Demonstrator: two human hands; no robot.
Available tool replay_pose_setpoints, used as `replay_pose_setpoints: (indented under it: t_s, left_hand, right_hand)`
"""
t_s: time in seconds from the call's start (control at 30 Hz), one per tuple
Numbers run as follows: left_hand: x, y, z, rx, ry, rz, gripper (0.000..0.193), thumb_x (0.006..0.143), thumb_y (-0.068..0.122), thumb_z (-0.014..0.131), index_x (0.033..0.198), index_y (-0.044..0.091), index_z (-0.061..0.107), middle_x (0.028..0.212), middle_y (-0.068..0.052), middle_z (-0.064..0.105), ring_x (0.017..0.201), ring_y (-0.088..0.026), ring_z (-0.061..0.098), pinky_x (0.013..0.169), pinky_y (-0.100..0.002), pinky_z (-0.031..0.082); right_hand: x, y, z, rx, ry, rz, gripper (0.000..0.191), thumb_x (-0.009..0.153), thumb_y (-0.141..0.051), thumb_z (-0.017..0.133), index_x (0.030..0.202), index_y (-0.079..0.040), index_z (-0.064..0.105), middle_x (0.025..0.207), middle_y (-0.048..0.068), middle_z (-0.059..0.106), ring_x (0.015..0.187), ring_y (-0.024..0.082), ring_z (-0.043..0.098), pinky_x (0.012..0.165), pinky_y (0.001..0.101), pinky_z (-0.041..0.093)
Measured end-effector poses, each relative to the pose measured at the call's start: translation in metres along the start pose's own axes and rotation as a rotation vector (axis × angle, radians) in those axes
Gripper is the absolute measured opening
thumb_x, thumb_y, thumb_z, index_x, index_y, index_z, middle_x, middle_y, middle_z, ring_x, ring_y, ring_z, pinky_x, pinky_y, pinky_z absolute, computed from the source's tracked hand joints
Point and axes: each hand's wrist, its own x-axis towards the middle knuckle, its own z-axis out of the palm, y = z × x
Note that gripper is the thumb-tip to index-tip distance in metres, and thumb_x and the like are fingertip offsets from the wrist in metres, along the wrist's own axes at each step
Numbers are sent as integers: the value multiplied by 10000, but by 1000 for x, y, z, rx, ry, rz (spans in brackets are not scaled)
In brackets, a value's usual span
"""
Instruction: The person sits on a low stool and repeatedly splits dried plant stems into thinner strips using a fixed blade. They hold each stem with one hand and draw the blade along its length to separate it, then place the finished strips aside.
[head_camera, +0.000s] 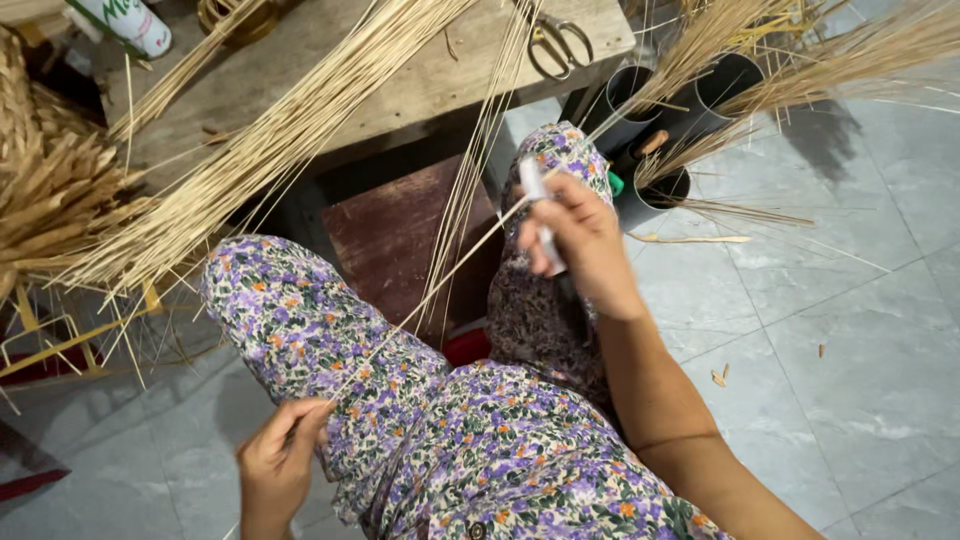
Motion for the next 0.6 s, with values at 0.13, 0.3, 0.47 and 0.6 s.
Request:
replay_pose_setpoints:
  t_s: [0.13,0.3,0.47,0.6]
  left_hand:
    - [-13,-32,-24,58,16,3,128,936,59,687,1038,20,755,748,-10,708,656,-59,642,612,-214,508]
    - [-29,-59,-40,12,48,-102,140,983,81,663,1057,16,763,724,-29,677,631,-63,582,579,-212,453]
    - [-16,-41,-24,-212,74,-122,175,1013,82,627,1136,22,736,718,-15,637,578,-34,501,503,-190,365]
    - [6,0,23,-321,20,-119,168,998,78,631,1120,27,734,768,-2,665,644,-27,537,536,-183,383]
  right_hand:
    - [5,-14,-42,48,149,-138,200,1092,-116,555,1250,-5,608,791,85,685,530,98,570,450,225,422]
    - [2,-28,-69,130,279,-268,233,1102,-134,572,1304,-19,590,816,95,683,536,109,567,471,233,435]
    - [-15,-31,-30,-38,96,-68,380,1056,-224,492,1393,-59,554,742,76,709,478,98,607,399,202,467]
    - [-38,-12,47,-64,-475,231,501,1045,-207,552,1526,-93,473,765,68,725,554,94,655,490,224,550]
